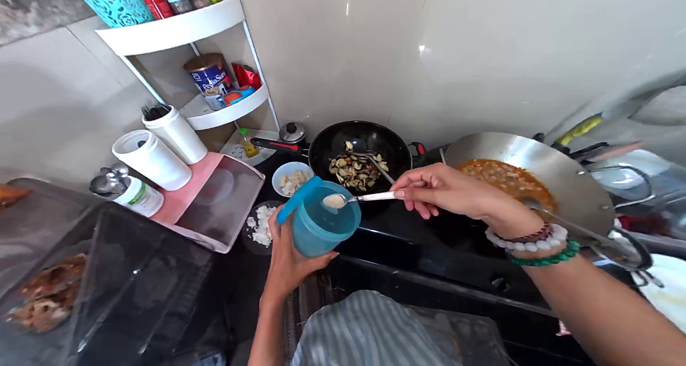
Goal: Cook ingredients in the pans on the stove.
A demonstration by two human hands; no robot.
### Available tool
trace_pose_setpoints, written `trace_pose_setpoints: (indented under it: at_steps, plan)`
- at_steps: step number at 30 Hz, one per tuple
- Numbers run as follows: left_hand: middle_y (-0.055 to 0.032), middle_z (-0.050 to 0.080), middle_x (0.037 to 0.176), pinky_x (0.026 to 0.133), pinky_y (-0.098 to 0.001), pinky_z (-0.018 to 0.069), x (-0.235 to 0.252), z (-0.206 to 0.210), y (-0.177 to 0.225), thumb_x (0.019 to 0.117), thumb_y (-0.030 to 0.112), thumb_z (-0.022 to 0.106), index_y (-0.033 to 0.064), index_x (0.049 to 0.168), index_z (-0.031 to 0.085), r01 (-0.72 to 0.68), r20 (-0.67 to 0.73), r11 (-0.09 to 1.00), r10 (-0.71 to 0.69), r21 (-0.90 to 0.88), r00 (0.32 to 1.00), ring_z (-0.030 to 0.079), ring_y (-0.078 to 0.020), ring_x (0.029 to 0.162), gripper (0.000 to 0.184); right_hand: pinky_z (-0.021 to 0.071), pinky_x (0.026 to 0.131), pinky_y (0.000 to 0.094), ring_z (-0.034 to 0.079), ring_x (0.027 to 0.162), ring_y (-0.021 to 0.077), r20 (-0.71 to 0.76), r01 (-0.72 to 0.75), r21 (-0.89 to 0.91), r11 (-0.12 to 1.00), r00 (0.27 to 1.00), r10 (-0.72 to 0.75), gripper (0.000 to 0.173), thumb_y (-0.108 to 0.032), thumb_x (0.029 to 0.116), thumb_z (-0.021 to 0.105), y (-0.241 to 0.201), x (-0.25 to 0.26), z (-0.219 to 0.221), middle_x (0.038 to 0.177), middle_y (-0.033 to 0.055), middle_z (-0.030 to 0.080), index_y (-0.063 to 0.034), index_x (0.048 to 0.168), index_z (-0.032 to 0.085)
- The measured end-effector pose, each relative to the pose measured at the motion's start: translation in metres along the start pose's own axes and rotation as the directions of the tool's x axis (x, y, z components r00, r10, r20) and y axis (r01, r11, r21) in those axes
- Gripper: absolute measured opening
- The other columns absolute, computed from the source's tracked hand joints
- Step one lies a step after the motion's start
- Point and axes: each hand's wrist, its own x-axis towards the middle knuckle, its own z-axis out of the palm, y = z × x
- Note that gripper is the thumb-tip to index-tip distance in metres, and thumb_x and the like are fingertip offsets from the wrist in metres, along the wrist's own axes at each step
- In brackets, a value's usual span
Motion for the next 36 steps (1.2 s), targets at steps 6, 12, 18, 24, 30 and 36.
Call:
trace_pose_setpoints:
  at_steps: [6, 12, 18, 24, 30, 36]
  plan:
    - [-0.0326, 0.034, 0.152, 0.110, -0.0414, 0.0469, -0.008, -0.008, -0.008, 0.0541, 0.069, 0.090, 0.0013, 0.148, 0.046, 0.103, -0.019, 0.994, -0.102, 0.047, 0.995, 0.044, -0.0338, 0.139, 0.124, 0.0505, 0.051, 0.0202, 0.058, 0.053, 0.0072, -0.156, 0.023, 0.034, 0.999, 0.988, -0.017, 0.015, -0.009, 0.1029, 0.060, 0.017, 0.026, -0.035, 0.071, 0.0037, 0.068, -0.0005, 0.108, 0.072]
    - [-0.0313, 0.033, 0.154, 0.111, -0.0416, 0.0456, -0.014, -0.019, -0.013, 0.0534, 0.070, 0.089, 0.0039, 0.149, 0.045, 0.135, -0.046, 0.986, -0.131, 0.095, 0.990, 0.043, -0.0330, 0.140, 0.124, 0.0525, 0.053, 0.0271, 0.061, 0.054, 0.0118, -0.374, -0.077, -0.162, 0.984, 0.927, 0.011, 0.015, -0.014, 0.1031, 0.063, 0.044, 0.063, -0.048, 0.073, 0.0068, 0.069, -0.0031, 0.107, 0.072]
    - [-0.0315, 0.034, 0.153, 0.111, -0.0413, 0.0457, -0.014, -0.027, -0.016, 0.0525, 0.071, 0.089, 0.0041, 0.150, 0.045, 0.172, -0.054, 0.975, -0.166, 0.137, 0.985, 0.044, -0.0330, 0.139, 0.126, 0.0517, 0.054, 0.0276, 0.059, 0.055, 0.0110, -0.406, -0.140, -0.144, 0.980, 0.911, 0.070, 0.017, -0.017, 0.1029, 0.064, 0.069, 0.080, -0.052, 0.074, 0.0064, 0.069, -0.0031, 0.111, 0.070]
    - [-0.0312, 0.035, 0.152, 0.108, -0.0399, 0.0475, -0.008, -0.025, -0.018, 0.0512, 0.072, 0.088, 0.0050, 0.150, 0.045, 0.199, -0.051, 0.970, -0.193, 0.139, 0.980, 0.046, -0.0317, 0.137, 0.127, 0.0527, 0.056, 0.0246, 0.061, 0.056, 0.0097, -0.395, -0.177, -0.006, 0.984, 0.905, 0.161, 0.017, -0.014, 0.1035, 0.062, 0.072, 0.096, -0.063, 0.072, 0.0056, 0.069, 0.0002, 0.109, 0.070]
    - [-0.0302, 0.034, 0.153, 0.109, -0.0395, 0.0470, -0.004, -0.023, -0.019, 0.0517, 0.070, 0.089, 0.0042, 0.150, 0.045, 0.179, -0.035, 0.977, -0.177, 0.113, 0.984, 0.044, -0.0313, 0.139, 0.126, 0.0568, 0.060, 0.0333, 0.065, 0.059, 0.0150, -0.449, -0.212, -0.168, 0.963, 0.886, 0.117, 0.017, -0.017, 0.1031, 0.064, 0.070, 0.111, -0.051, 0.074, 0.0078, 0.070, -0.0023, 0.107, 0.072]
    - [-0.0313, 0.034, 0.152, 0.110, -0.0408, 0.0466, -0.007, -0.027, -0.019, 0.0510, 0.069, 0.090, 0.0031, 0.149, 0.045, 0.183, -0.039, 0.977, -0.180, 0.106, 0.983, 0.045, -0.0321, 0.138, 0.127, 0.0587, 0.065, 0.0437, 0.068, 0.063, 0.0215, -0.477, -0.213, -0.263, 0.941, 0.876, 0.065, 0.019, -0.018, 0.1039, 0.062, 0.068, 0.106, -0.049, 0.077, 0.0104, 0.072, -0.0025, 0.108, 0.073]
